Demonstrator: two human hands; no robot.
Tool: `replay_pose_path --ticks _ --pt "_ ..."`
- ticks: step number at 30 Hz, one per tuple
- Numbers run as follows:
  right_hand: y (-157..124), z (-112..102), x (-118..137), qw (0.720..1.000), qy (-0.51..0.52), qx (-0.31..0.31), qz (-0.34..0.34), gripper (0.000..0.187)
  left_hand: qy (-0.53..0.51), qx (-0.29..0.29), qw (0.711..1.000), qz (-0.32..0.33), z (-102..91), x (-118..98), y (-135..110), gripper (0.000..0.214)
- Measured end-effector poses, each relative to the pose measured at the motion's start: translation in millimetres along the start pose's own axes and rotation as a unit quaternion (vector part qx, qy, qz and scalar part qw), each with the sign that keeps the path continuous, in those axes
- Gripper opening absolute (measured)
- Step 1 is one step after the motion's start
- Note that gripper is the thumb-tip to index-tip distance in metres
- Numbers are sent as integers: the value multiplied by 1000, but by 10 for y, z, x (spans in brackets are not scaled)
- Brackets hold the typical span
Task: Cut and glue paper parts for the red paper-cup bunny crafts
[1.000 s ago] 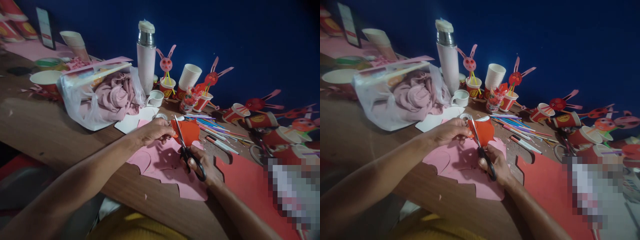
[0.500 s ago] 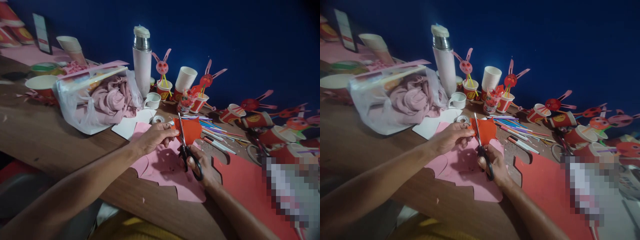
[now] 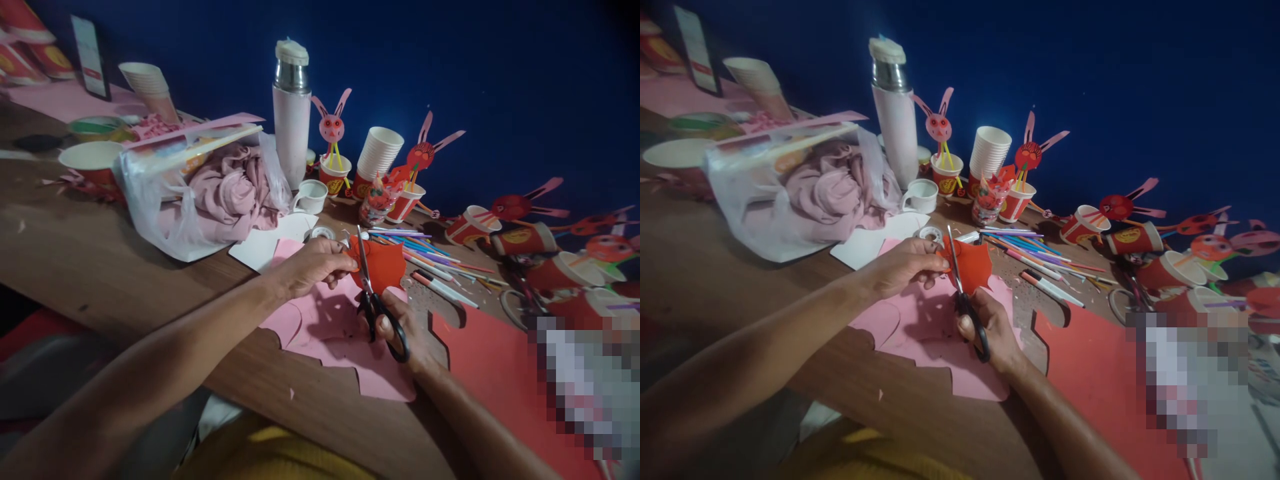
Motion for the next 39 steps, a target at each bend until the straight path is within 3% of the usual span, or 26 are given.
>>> replay_pose_path --ticks 9,24,39 --pt "-8 -14 -73 999 26 1 23 50 -2 -7 1000 -18 7 -15 -17 19" --pt "7 -20 -2 999 -13 1 50 53 8 -2 1000 -11 12 -49 -35 18" --pt "20 -20 -11 999 -28 14 37 52 14 18 1000 -7 40 -21 -15 11"
Point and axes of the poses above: each hand's wrist, its own y-axis towards the middle knuckle, its own z-axis out of the palm, x = y × z, the point moved 8 cm from there along y, towards the middle knuckle, and after that the axes turned 7 degrees about y, right-handed, at the moved point
